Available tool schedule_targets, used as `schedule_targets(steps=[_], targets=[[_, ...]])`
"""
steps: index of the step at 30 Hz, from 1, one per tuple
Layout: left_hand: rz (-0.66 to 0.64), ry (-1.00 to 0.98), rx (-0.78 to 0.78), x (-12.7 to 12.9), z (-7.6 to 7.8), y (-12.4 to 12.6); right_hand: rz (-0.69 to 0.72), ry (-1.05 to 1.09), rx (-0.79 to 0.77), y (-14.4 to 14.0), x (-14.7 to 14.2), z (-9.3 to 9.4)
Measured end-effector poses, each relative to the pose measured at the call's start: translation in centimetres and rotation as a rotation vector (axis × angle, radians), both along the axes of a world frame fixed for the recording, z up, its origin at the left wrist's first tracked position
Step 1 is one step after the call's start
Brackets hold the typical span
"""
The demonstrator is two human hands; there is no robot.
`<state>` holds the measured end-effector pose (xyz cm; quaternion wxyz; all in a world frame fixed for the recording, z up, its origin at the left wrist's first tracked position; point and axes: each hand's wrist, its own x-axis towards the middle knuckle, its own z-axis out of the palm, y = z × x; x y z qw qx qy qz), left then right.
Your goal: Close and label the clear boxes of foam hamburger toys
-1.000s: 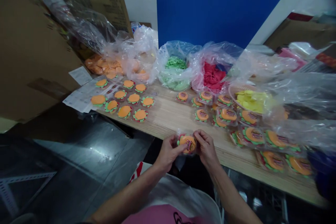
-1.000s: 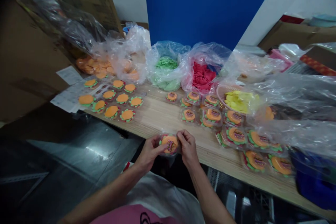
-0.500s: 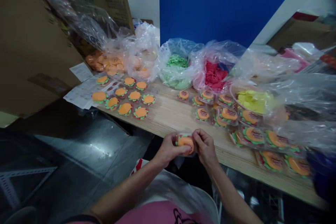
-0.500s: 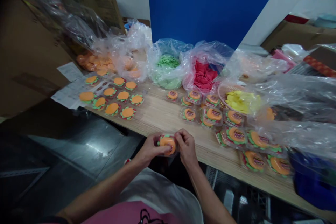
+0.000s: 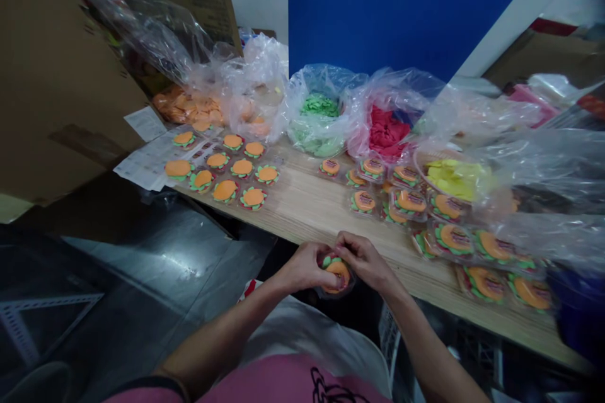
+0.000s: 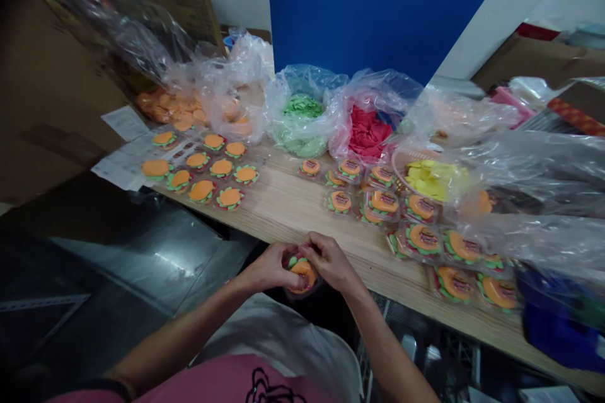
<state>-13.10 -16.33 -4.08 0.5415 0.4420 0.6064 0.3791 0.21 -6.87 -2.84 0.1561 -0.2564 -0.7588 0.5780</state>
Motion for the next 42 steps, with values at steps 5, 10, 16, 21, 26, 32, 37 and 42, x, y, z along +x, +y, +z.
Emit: schedule_targets(steps=[5, 10, 16, 21, 26, 32, 37, 42], targets=[[0.136, -0.091, 0.042, 0.4, -0.5, -0.3, -0.287, 0.131, -0.074, -0.9, 0.6, -2.0], [0.179, -0.09, 0.073, 0.7, -1.2, -0.6, -0.218, 0.062, -0.098, -0.4, 1.4, -1.8], [0.002, 0.026, 0.07, -0.2, -0.9, -0.2, 0.098, -0.062, -0.04, 0.1, 0.9, -0.4], [-0.084, -0.007, 0.043, -0.4, -0.3, -0.4, 0.026, -0.055, -0.021, -1.0, 0.7, -0.9], [-0.145, 0.081, 0.001, -0.2, -0.3, -0.3, 0.033, -0.051, 0.036, -1.7, 1.2, -0.7], [-0.222, 0.098, 0.04, 0.1, -0.4, -0.1, 0.028, -0.054, 0.235, -2.4, 1.0, -0.4], [-0.239, 0.093, 0.028, 0.3, -0.4, -0.3, -0.03, -0.032, 0.216, -3.2, 1.3, -1.4], [-0.214, 0.019, 0.02, 0.3, -0.7, -0.2, -0.192, 0.061, 0.015, -3.8, 1.8, -2.7]])
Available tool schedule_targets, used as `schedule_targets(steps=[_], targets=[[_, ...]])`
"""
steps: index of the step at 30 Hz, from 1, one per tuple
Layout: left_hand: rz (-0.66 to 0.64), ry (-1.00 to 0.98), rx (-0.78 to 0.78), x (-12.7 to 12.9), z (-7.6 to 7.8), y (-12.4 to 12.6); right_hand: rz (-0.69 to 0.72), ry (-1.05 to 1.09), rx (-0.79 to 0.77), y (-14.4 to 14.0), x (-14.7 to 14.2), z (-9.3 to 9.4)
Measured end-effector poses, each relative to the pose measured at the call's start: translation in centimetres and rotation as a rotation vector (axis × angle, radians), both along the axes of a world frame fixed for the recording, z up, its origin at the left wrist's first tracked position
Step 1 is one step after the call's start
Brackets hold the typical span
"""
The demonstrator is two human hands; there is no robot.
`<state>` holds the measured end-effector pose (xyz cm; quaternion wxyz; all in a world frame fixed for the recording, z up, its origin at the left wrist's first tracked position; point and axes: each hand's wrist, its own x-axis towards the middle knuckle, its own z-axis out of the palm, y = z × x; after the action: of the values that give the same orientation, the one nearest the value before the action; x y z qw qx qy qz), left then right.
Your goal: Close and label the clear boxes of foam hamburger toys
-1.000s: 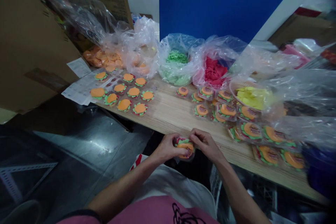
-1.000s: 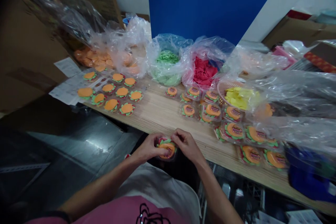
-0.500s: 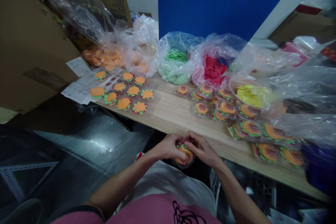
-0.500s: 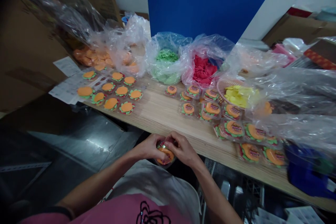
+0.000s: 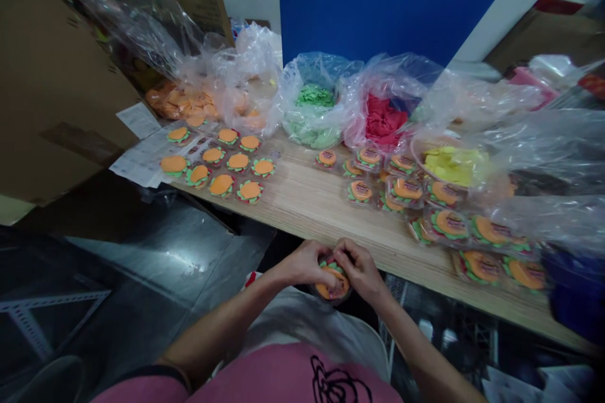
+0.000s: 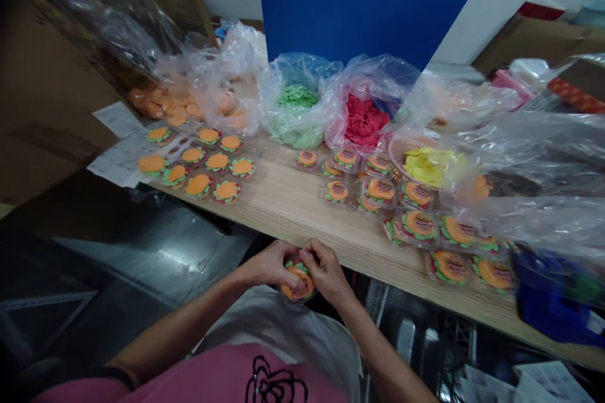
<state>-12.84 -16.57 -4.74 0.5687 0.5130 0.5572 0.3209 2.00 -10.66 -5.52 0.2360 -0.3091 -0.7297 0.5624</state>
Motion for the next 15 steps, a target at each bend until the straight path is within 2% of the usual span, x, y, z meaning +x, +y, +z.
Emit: schedule_targets(steps=[5, 8, 10, 12, 15], targets=[[0.217, -0.254, -0.086, 0.6, 0.2, 0.2, -0.306, 0.204, -0.206, 0.4, 0.0, -1.0], [0.302, -0.357, -0.085, 1.9, 0.8, 0.0, -0.407, 0.218, -0.187, 0.6, 0.7, -0.7], [0.283, -0.322, -0.092, 2.9, 1.2, 0.0, -0.38, 0.156, -0.119, 0.4, 1.5, -0.2], [0.19, -0.28, -0.103, 3.8, 1.3, 0.4, -0.358, 0.092, -0.07, 0.3, 2.5, 0.2], [0.11, -0.25, -0.1, 5.5, 1.1, 1.8, -0.453, 0.046, -0.02, 0.6, 4.7, 0.5]])
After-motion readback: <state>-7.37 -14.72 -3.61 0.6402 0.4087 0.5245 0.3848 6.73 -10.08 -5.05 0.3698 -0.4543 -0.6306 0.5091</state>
